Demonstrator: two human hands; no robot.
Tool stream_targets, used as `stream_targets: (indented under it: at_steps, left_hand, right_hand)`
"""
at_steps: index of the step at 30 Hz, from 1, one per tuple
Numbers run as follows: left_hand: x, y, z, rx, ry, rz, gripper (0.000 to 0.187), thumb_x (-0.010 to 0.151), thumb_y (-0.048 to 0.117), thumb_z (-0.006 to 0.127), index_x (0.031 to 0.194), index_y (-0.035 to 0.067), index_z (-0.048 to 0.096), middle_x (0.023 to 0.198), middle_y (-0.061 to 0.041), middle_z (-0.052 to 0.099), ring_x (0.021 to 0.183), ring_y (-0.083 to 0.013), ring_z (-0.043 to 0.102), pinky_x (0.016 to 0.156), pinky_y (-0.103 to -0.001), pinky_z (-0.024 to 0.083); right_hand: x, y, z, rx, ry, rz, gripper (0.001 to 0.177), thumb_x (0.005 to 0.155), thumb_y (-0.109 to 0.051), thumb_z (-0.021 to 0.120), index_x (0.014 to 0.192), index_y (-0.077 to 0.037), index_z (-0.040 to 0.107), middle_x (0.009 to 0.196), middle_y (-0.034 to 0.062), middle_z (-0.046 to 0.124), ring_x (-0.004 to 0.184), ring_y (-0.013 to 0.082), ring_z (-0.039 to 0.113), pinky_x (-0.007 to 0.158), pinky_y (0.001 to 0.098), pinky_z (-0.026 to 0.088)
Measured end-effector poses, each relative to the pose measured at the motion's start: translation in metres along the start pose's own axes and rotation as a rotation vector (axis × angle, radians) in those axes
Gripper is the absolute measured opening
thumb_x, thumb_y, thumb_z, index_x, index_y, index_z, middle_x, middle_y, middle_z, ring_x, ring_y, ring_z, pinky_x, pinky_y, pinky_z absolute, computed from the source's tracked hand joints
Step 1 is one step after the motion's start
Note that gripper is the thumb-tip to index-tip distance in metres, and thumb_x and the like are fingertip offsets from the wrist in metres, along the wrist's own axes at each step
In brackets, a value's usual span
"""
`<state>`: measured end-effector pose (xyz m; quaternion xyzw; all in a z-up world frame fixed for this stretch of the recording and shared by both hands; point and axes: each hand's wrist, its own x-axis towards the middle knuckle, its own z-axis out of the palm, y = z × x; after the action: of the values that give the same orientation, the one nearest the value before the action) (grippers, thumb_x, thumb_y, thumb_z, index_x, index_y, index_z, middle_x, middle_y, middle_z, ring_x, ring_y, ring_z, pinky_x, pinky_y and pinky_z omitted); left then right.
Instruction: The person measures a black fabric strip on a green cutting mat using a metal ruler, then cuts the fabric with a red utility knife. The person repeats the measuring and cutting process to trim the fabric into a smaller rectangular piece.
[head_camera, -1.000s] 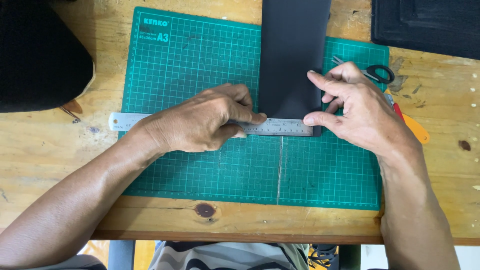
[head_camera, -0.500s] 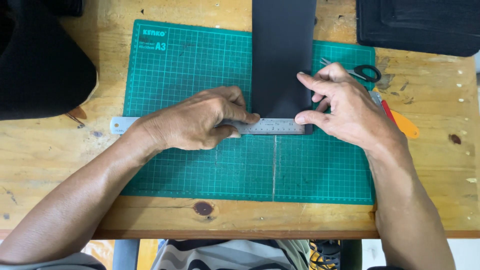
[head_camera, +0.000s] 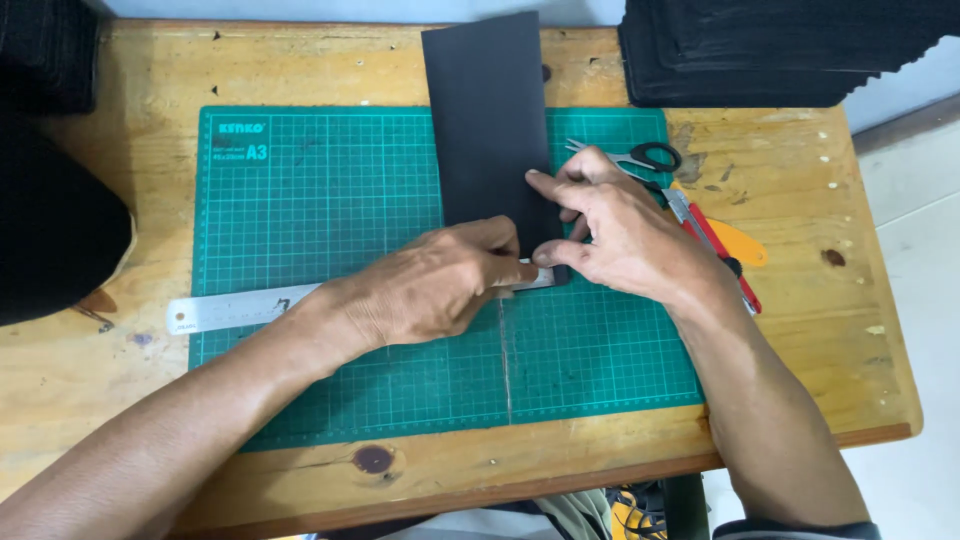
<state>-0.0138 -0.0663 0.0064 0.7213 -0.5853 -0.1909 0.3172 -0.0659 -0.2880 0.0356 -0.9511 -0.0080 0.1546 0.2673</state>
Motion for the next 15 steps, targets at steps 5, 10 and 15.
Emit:
stream_targets:
  at_steps: [5,10,15]
  left_hand:
    - [-0.001,0.002,-0.002,-0.03,0.005,0.053,0.04,0.096,-0.01,0.054,0.13,0.006,0.068,0.099,-0.011,0.052,0.074,-0.0275,0.056,0.058,-0.041,0.044]
    - [-0.001,0.0,-0.002,-0.019,-0.005,0.079,0.043,0.094,-0.011,0.056,0.133,0.004,0.065,0.1,-0.01,0.049,0.079,-0.0273,0.054,0.06,-0.041,0.043]
    - [0.001,0.0,-0.001,0.027,0.021,0.18,0.038,0.088,-0.017,0.053,0.123,-0.006,0.064,0.128,-0.017,0.058,0.108,-0.0356,0.061,0.09,-0.045,0.049]
  right_hand:
    - [0.001,0.001,-0.001,0.008,0.005,0.001,0.079,0.08,-0.029,0.086,0.151,-0.013,0.054,0.128,0.0041,0.049,0.084,0.0217,0.063,0.077,0.0374,0.055]
    - [-0.007,0.003,-0.008,-0.017,0.02,-0.034,0.077,0.083,-0.032,0.083,0.151,-0.013,0.053,0.129,0.0053,0.05,0.085,0.0224,0.065,0.077,0.0384,0.055]
    - [-0.038,0.021,-0.036,-0.245,0.299,0.122,0.038,0.1,-0.016,0.063,0.136,-0.005,0.065,0.117,0.0135,0.064,0.105,0.0332,0.069,0.1,0.0569,0.056]
